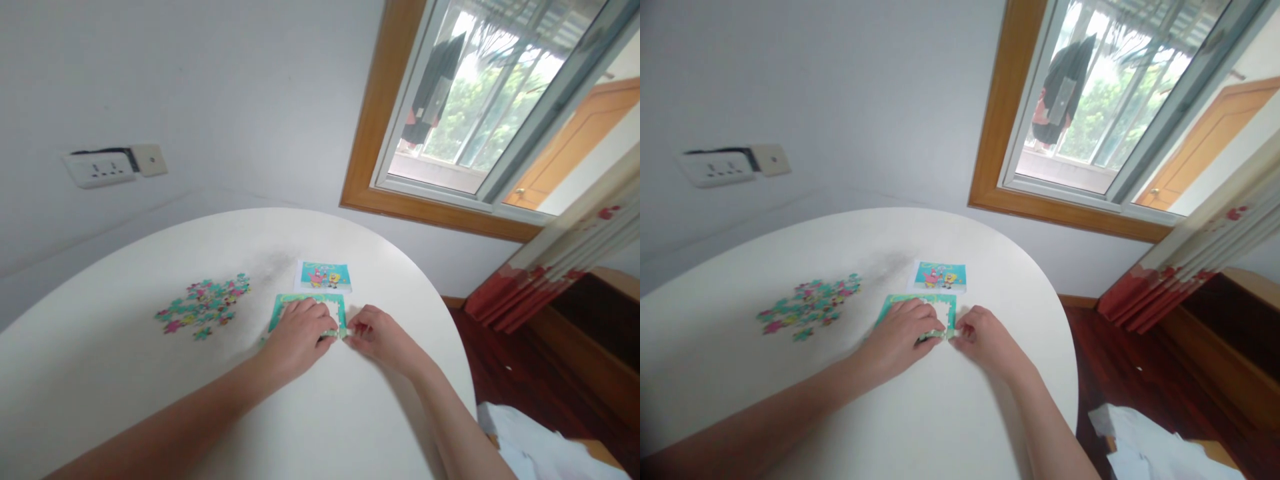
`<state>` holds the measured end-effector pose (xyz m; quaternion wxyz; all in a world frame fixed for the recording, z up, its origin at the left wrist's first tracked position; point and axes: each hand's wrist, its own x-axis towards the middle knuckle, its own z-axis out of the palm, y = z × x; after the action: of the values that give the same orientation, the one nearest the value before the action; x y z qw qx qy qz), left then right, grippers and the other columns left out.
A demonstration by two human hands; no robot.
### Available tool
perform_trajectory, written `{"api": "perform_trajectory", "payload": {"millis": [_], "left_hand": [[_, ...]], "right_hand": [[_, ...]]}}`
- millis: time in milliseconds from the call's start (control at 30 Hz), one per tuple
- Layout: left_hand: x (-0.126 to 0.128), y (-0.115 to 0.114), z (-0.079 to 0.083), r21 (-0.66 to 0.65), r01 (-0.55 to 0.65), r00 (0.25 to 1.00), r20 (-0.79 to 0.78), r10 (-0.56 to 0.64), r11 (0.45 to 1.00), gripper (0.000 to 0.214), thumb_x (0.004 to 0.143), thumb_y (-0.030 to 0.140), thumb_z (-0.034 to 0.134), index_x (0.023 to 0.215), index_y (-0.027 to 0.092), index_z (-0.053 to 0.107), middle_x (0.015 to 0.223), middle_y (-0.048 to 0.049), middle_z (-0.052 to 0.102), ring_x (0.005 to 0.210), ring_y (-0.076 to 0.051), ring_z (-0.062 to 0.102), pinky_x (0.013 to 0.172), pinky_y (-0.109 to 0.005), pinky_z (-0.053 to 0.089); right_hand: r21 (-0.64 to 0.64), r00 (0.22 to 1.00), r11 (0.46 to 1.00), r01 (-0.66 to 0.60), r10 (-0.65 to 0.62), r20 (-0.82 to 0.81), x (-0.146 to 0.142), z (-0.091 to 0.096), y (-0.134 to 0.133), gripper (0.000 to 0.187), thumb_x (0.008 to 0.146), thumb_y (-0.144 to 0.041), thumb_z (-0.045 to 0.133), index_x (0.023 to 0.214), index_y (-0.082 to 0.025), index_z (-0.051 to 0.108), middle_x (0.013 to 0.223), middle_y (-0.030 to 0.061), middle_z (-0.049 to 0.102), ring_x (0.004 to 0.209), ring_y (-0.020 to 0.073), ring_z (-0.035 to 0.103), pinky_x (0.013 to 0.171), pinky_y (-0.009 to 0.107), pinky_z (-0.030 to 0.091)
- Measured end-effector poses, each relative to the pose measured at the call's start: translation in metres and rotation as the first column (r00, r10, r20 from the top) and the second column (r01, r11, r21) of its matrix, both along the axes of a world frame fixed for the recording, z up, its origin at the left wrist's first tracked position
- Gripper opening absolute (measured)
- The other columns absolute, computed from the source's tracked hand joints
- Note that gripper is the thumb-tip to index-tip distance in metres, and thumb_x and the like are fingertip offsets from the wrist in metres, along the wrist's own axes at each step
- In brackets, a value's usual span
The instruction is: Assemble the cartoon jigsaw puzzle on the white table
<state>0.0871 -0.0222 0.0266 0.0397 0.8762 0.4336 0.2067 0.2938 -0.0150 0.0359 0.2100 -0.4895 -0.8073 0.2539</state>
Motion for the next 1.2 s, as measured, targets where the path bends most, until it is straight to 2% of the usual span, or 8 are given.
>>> {"api": "perform_trajectory", "payload": {"millis": [667, 800, 900, 1000, 1100, 1200], "left_hand": [[0.0, -0.001, -0.003, -0.004, 0.005, 1.0, -0.012, -0.005, 1.0, 0.011, 0.085, 0.027, 0.061, 0.094, 0.028, 0.068, 0.093, -0.0009, 0.063, 0.1, -0.023, 0.051, 0.087, -0.039, 0.035], [-0.003, 0.001, 0.004, -0.013, 0.011, 1.0, 0.008, -0.01, 1.0, 0.014, 0.085, 0.027, 0.061, 0.097, 0.028, 0.068, 0.095, -0.0009, 0.065, 0.1, -0.022, 0.052, 0.088, -0.038, 0.036], [-0.02, 0.01, 0.013, 0.01, 0.028, 0.998, 0.048, -0.028, 1.0, 0.017, 0.088, 0.025, 0.056, 0.101, 0.026, 0.067, 0.098, -0.0018, 0.067, 0.098, -0.021, 0.054, 0.088, -0.035, 0.039], [-0.05, 0.017, 0.017, 0.062, 0.016, 0.996, 0.087, -0.022, 0.998, 0.018, 0.09, 0.02, 0.051, 0.096, 0.021, 0.068, 0.095, -0.0042, 0.067, 0.094, -0.019, 0.055, 0.086, -0.032, 0.04], [-0.078, 0.012, 0.013, 0.052, 0.019, 0.998, 0.065, -0.022, 0.998, 0.016, 0.088, 0.022, 0.053, 0.095, 0.022, 0.068, 0.092, -0.0045, 0.064, 0.093, -0.019, 0.054, 0.085, -0.032, 0.04], [-0.094, 0.0, 0.008, 0.004, 0.007, 1.0, 0.014, -0.007, 1.0, 0.016, 0.086, 0.024, 0.056, 0.097, 0.023, 0.067, 0.097, -0.004, 0.062, 0.096, -0.02, 0.053, 0.09, -0.034, 0.038]], "right_hand": [[-0.002, 1.0, 1.0, -0.004, 0.004, 0.009, -0.004, 0.003, -0.002, 0.011, 0.072, -0.014, 0.065, 0.083, -0.016, 0.065, 0.085, 0.0035, 0.057, 0.069, 0.0121, 0.057, 0.066, 0.023, 0.047], [0.0, 1.0, 1.0, -0.015, 0.015, 0.004, -0.004, 0.006, -0.005, 0.011, 0.073, -0.014, 0.065, 0.084, -0.016, 0.065, 0.086, 0.0033, 0.057, 0.07, 0.0122, 0.057, 0.068, 0.024, 0.047], [0.014, 0.999, 0.999, -0.038, 0.039, -0.02, -0.002, 0.005, -0.006, 0.012, 0.075, -0.016, 0.064, 0.087, -0.017, 0.065, 0.088, 0.0037, 0.057, 0.072, 0.0124, 0.057, 0.069, 0.025, 0.047], [0.086, 0.998, 0.994, -0.067, 0.068, -0.009, -0.001, 0.001, -0.004, 0.017, 0.076, -0.018, 0.065, 0.093, -0.019, 0.067, 0.092, 0.005, 0.058, 0.083, 0.0159, 0.058, 0.077, 0.029, 0.047], [0.166, 0.994, 0.98, -0.11, 0.105, 0.038, -0.003, -0.003, -0.002, 0.025, 0.076, -0.023, 0.068, 0.101, -0.021, 0.068, 0.095, 0.0066, 0.059, 0.092, 0.0194, 0.056, 0.085, 0.034, 0.046], [0.201, 0.991, 0.972, -0.123, 0.109, 0.08, -0.004, -0.006, -0.001, 0.028, 0.077, -0.027, 0.068, 0.104, -0.022, 0.068, 0.098, 0.0074, 0.059, 0.093, 0.0205, 0.056, 0.086, 0.036, 0.046]]}}
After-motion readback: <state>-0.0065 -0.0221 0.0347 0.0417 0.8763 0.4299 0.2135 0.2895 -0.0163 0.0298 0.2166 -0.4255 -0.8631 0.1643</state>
